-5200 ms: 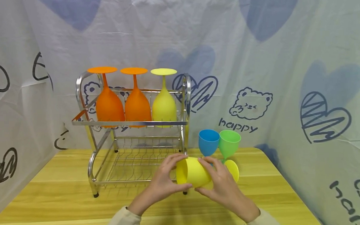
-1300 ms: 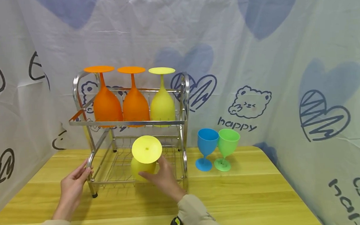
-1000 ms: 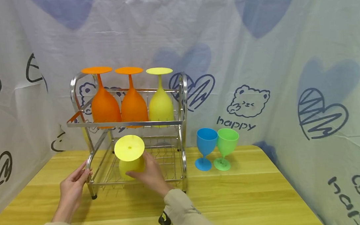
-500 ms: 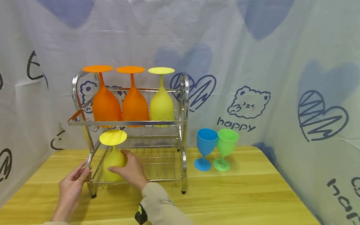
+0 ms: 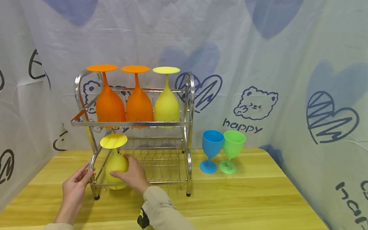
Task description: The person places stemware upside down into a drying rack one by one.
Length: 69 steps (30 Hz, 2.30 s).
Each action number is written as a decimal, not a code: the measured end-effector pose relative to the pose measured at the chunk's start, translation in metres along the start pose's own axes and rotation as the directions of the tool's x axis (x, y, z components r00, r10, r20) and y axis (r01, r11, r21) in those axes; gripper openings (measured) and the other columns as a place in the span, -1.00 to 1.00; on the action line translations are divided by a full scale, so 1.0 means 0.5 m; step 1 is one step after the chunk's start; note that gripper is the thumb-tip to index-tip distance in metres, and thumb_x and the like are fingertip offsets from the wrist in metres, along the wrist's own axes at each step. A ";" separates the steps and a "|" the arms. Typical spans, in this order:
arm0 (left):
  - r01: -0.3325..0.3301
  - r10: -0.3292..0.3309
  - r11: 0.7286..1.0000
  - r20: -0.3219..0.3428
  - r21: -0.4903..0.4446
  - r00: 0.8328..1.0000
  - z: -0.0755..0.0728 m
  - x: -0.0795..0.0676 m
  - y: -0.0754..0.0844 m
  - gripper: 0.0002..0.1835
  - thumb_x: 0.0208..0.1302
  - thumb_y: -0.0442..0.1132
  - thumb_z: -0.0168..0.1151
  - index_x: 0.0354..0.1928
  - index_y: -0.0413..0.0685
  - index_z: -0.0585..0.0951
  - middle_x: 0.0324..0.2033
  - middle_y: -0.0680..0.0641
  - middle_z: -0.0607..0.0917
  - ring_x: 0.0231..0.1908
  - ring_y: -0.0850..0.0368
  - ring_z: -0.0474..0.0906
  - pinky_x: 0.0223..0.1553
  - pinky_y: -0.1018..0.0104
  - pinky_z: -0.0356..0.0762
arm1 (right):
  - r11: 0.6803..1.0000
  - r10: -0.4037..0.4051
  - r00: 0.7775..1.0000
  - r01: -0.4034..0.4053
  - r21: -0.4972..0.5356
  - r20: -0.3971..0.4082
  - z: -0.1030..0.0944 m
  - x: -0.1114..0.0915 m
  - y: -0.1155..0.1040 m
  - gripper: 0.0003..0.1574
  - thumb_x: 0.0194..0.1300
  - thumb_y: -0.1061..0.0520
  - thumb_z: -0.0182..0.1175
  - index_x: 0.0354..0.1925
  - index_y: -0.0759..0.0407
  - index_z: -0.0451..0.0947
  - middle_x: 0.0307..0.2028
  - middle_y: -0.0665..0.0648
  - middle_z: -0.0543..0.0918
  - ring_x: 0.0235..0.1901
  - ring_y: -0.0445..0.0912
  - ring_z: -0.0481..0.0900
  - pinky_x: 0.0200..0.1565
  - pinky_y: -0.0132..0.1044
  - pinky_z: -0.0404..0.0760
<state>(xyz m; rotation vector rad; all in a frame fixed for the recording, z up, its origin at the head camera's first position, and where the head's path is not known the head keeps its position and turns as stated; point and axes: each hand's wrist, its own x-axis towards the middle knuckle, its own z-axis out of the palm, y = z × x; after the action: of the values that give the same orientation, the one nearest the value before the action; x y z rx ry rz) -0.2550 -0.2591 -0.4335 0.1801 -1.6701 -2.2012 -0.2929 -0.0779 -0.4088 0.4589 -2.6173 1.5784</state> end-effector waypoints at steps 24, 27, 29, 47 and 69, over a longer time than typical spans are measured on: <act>-0.001 0.007 0.974 -0.029 0.227 1.000 0.001 -0.006 0.016 -0.51 0.34 -0.24 0.23 0.30 -0.05 0.45 -0.36 0.37 0.65 -0.28 0.52 0.55 -0.21 0.74 0.44 | 0.990 -0.102 0.994 0.097 0.104 0.035 -0.156 -0.067 -0.020 -0.33 0.29 -0.01 0.29 0.31 0.04 0.39 0.25 0.06 0.46 0.25 -0.04 0.37 0.23 -0.12 0.40; 0.017 -0.007 0.962 -0.039 0.274 0.999 0.000 -0.005 0.019 -0.50 0.34 -0.23 0.23 0.31 -0.04 0.44 -0.34 0.46 0.61 -0.26 0.58 0.52 -0.16 0.76 0.41 | 0.985 -0.149 0.988 0.146 0.096 0.032 -0.190 -0.087 -0.021 -0.38 0.30 0.03 0.27 0.28 0.12 0.42 0.23 0.09 0.49 0.22 -0.01 0.41 0.23 -0.14 0.40; 0.020 -0.009 0.955 -0.038 0.295 0.999 -0.001 -0.004 0.020 -0.49 0.35 -0.22 0.23 0.32 -0.07 0.42 -0.32 0.51 0.59 -0.25 0.60 0.51 -0.14 0.77 0.40 | 0.978 -0.188 0.982 0.185 0.095 0.024 -0.215 -0.100 -0.018 -0.42 0.31 0.06 0.27 0.25 0.18 0.44 0.20 0.13 0.51 0.20 0.01 0.44 0.21 -0.14 0.43; -0.038 0.081 0.891 -0.076 0.453 0.994 0.007 -0.050 0.069 -0.44 0.37 -0.08 0.18 0.39 0.08 0.37 0.01 0.42 0.48 0.02 0.48 0.37 0.00 0.72 0.32 | 0.983 -0.184 0.957 0.174 -0.064 -0.223 -0.480 -0.168 0.091 -0.59 0.26 0.24 0.29 0.07 0.32 0.55 0.04 0.23 0.62 0.04 0.09 0.54 0.08 -0.01 0.54; -0.296 0.214 0.874 0.243 0.385 0.946 0.100 -0.127 0.098 -0.49 0.41 -0.26 0.14 0.34 -0.26 0.36 0.02 0.36 0.49 -0.06 0.49 0.49 -0.10 0.66 0.47 | 0.983 0.166 0.858 -0.185 0.010 -0.487 -0.626 -0.085 0.285 0.27 0.17 0.07 0.37 0.49 0.32 -0.29 0.42 0.47 -0.03 0.39 0.30 -0.03 0.38 0.13 0.02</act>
<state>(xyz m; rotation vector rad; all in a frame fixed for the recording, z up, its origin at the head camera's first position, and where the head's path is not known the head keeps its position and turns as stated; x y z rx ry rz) -0.2021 -0.2022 -0.3802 -0.1479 -2.1226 -1.6896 -0.3257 0.2664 -0.3896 -0.1759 -2.3353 1.4470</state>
